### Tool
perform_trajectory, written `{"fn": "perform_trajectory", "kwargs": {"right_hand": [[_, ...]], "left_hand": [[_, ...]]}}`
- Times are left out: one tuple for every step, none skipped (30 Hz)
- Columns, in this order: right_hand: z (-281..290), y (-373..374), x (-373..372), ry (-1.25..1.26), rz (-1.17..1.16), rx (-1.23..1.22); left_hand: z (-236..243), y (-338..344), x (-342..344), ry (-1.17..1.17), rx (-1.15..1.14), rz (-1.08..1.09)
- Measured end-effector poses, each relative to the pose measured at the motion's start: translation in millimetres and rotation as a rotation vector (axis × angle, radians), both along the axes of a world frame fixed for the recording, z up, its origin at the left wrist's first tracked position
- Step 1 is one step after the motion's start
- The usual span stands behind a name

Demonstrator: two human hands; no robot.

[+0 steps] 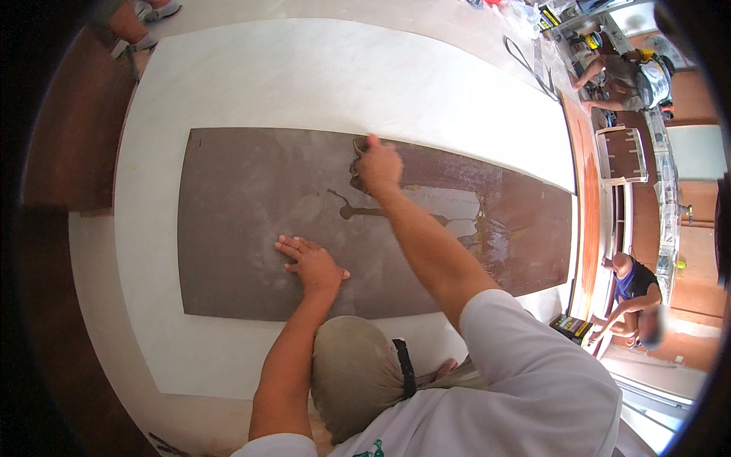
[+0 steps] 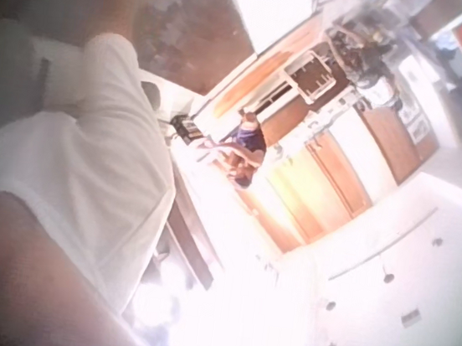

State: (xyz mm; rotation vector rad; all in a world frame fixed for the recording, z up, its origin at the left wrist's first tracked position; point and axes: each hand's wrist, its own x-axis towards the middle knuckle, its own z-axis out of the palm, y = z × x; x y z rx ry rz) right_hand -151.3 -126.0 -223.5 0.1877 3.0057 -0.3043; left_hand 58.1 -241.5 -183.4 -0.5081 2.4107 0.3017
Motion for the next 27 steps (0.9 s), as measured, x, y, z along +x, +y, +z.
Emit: {"fn": "perform_trajectory", "kwargs": {"right_hand": [[-1, -21, -3, 0.006, 0.064, -0.019], [3, -48, -2, -0.032, 0.122, -0.048], [11, -74, -1, -0.069, 0.179, -0.077], [17, -92, -3, -0.103, 0.258, -0.131], [21, -107, -4, -0.141, 0.343, -0.186], [27, -112, -6, -0.187, 0.335, -0.181], [31, -121, -1, -0.247, 0.335, -0.18], [35, -125, 4, -0.307, 0.333, -0.177], [39, -111, 9, -0.239, 0.327, -0.173], [46, -95, 19, -0.189, 0.341, -0.181], [51, -69, 25, -0.127, 0.325, -0.181], [58, -44, 26, -0.056, 0.307, -0.181], [50, -10, 15, 0.003, 0.274, -0.125], [35, 21, 2, 0.067, 0.234, -0.065], [26, 38, -2, 0.089, 0.225, -0.042], [27, 40, 5, 0.045, 0.31, -0.035], [28, 32, 19, -0.001, 0.393, -0.029], [30, 28, 36, -0.056, 0.479, -0.031], [34, 32, 50, -0.104, 0.501, -0.093], [36, 36, 63, -0.151, 0.521, -0.156], [38, 42, 70, -0.197, 0.541, -0.22], [40, 59, 72, -0.082, 0.472, -0.274], [43, 93, 76, 0.03, 0.392, -0.317], [34, 138, 73, 0.068, 0.231, -0.34], [26, 184, 67, 0.107, 0.073, -0.364], [33, 219, 66, 0.066, -0.131, -0.319], [50, 239, 63, -0.037, -0.217, -0.184]], "left_hand": [[0, 1, -3, 0.005, 0.008, -0.001], [0, 0, -2, 0.005, 0.011, 0.002], [0, -1, -2, 0.006, 0.015, 0.005], [1, 2, -3, 0.021, 0.025, 0.007], [0, 4, -2, 0.032, 0.034, 0.015], [0, 6, -4, 0.044, 0.045, 0.02], [0, 4, -3, 0.033, 0.038, 0.02], [1, 3, -3, 0.023, 0.032, 0.019], [1, 2, -3, 0.012, 0.026, 0.016], [-2, -5, 3, 0.013, 0.004, 0.03], [-4, -8, 8, 0.015, -0.011, 0.03], [-5, -9, 10, 0.014, -0.033, 0.031], [-6, -1, 6, 0.025, -0.035, 0.018], [-6, 6, 1, 0.03, -0.041, 0.001], [-7, 11, -4, 0.033, -0.049, -0.013], [-4, 13, -6, 0.026, -0.038, -0.004], [2, 12, -8, 0.019, -0.027, 0.002], [4, 11, -6, 0.002, -0.021, 0.013], [2, 10, -4, 0.02, -0.026, 0.018], [-1, 7, 0, 0.038, -0.031, 0.022], [-4, 6, 1, 0.056, -0.035, 0.026], [-5, 2, 1, 0.055, -0.061, 0.041], [-6, 2, 1, 0.052, -0.078, 0.049], [-7, 7, 0, 0.055, -0.084, 0.044], [-6, 10, -1, 0.047, -0.077, 0.038], [-7, 8, -1, 0.035, -0.078, 0.043], [-7, 3, 0, 0.021, -0.089, 0.055]]}}
